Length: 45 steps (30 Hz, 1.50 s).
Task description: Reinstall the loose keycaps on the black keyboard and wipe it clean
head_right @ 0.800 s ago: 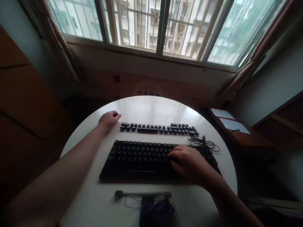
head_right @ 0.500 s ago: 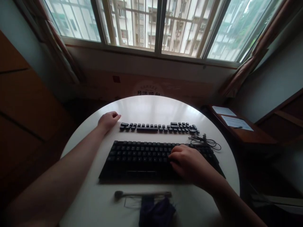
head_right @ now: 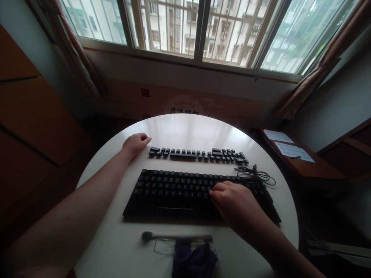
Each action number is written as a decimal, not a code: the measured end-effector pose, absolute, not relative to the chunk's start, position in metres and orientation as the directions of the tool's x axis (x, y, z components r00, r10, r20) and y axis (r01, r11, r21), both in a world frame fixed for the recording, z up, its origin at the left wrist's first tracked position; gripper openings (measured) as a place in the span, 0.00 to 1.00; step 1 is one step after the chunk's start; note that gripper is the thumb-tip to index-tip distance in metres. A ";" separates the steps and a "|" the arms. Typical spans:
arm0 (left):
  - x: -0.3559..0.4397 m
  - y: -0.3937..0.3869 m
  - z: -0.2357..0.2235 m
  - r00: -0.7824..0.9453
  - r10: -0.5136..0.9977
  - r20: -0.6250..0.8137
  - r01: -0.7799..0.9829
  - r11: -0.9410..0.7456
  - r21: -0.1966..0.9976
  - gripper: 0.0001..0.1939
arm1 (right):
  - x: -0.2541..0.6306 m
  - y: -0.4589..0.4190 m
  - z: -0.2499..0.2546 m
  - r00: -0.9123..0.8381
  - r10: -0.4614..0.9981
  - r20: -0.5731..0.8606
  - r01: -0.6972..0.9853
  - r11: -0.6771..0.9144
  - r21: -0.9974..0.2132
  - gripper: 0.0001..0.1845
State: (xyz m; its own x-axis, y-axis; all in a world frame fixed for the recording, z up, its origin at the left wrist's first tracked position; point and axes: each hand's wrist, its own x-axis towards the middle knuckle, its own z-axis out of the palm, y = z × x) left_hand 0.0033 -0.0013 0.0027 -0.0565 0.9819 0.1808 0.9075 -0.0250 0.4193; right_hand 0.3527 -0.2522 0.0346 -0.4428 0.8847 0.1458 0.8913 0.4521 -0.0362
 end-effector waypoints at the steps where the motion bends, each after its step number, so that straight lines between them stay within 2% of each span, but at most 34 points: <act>1: 0.003 -0.001 0.003 -0.055 0.982 0.180 0.908 -0.025 0.418 0.15 | 0.351 -0.253 0.035 -0.433 0.888 0.152 0.897 0.441 -0.018 0.11; 7: 0.003 -0.002 0.002 -0.045 0.981 0.187 0.910 -0.037 0.412 0.14 | 0.342 -0.257 0.036 -0.395 0.909 0.132 0.919 0.391 0.060 0.12; 15: 0.003 -0.003 0.003 -0.027 0.983 0.183 0.912 -0.051 0.408 0.14 | 0.335 -0.259 0.039 -0.350 0.932 0.091 0.936 0.345 0.064 0.11; 17: 0.002 -0.003 0.003 -0.024 0.983 0.183 0.912 -0.053 0.406 0.14 | 0.340 -0.257 0.040 -0.360 0.927 0.101 0.933 0.359 0.028 0.11; 19: 0.002 -0.002 0.003 -0.020 0.983 0.183 0.914 -0.056 0.402 0.14 | 0.349 -0.254 0.041 -0.370 0.920 0.132 0.923 0.380 -0.064 0.09; 22: 0.002 -0.002 0.003 -0.017 0.983 0.182 0.918 -0.057 0.394 0.14 | 0.368 -0.249 0.042 -0.319 0.910 0.265 0.903 0.377 -0.205 0.08; 25: 0.002 -0.001 0.003 -0.019 0.983 0.184 0.919 -0.055 0.390 0.14 | 0.382 -0.244 0.041 -0.261 0.870 0.419 0.891 0.384 -0.242 0.13; 27: 0.002 -0.001 0.003 -0.024 0.983 0.184 0.920 -0.051 0.389 0.15 | 0.385 -0.240 0.041 -0.325 0.835 0.443 0.855 0.460 -0.239 0.16; 30: 0.002 -0.001 0.003 -0.030 0.984 0.177 0.922 -0.041 0.386 0.15 | 0.384 -0.235 0.041 -0.493 0.774 0.398 0.767 0.602 -0.220 0.17; 33: 0.002 0.000 0.004 -0.026 0.985 0.171 0.926 -0.041 0.376 0.15 | 0.379 -0.232 0.038 -0.575 0.755 0.315 0.736 0.646 -0.203 0.18; 36: 0.001 0.000 0.005 -0.024 0.988 0.155 0.929 -0.035 0.368 0.16 | 0.375 -0.230 0.034 -0.585 0.771 0.252 0.742 0.634 -0.218 0.20; 45: -0.001 -0.003 0.011 -0.007 0.989 0.148 0.924 -0.050 0.379 0.16 | 0.380 -0.228 0.038 -0.560 0.786 0.262 0.743 0.616 -0.262 0.22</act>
State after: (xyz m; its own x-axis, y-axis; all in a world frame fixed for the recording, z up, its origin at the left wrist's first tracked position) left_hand -0.0007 -0.0032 0.0106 -0.0075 0.9890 0.1477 0.9241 -0.0496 0.3790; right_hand 0.3804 -0.2275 0.0384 -0.5601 0.7860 0.2616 0.7426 0.6163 -0.2620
